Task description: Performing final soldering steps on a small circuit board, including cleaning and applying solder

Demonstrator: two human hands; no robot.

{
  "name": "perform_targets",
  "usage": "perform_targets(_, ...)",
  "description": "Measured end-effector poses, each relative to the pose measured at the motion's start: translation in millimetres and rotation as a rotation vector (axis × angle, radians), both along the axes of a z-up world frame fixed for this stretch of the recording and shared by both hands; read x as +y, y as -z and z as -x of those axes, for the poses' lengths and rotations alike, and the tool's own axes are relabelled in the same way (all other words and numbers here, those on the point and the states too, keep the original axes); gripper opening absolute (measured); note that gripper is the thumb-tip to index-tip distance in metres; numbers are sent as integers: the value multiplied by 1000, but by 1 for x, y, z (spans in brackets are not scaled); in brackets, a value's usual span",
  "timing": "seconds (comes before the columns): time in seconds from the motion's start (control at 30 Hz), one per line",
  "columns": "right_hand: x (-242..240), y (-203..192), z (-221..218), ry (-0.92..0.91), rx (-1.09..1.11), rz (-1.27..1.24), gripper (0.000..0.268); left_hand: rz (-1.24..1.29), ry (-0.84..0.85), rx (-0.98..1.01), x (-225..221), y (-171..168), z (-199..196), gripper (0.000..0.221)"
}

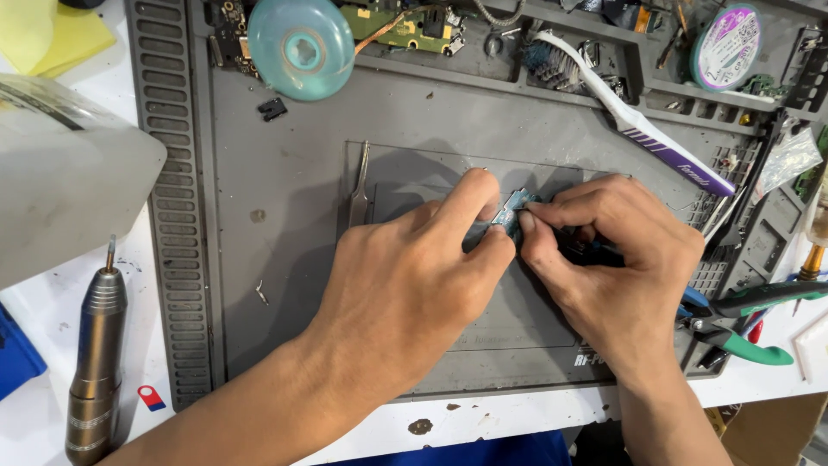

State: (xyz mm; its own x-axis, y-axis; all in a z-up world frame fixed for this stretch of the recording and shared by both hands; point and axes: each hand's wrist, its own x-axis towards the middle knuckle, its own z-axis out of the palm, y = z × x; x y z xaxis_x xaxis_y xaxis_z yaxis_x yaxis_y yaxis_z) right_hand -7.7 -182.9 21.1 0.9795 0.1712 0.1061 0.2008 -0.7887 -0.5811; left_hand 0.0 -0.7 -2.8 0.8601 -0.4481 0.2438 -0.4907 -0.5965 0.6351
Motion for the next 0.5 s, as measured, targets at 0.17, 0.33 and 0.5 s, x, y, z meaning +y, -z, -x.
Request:
perform_targets(0.17, -1, 1, 0, -10, -2, 1, 12, -11, -9, -30, 1, 0, 0, 28)
perform_targets(0.33, -3, 2, 1, -3, 3, 6, 12, -4, -7, -13, 0, 0, 1, 28)
perform_targets(0.5, -1, 2, 1, 0, 4, 1, 13, -10, 7, -8, 1, -1, -1, 28)
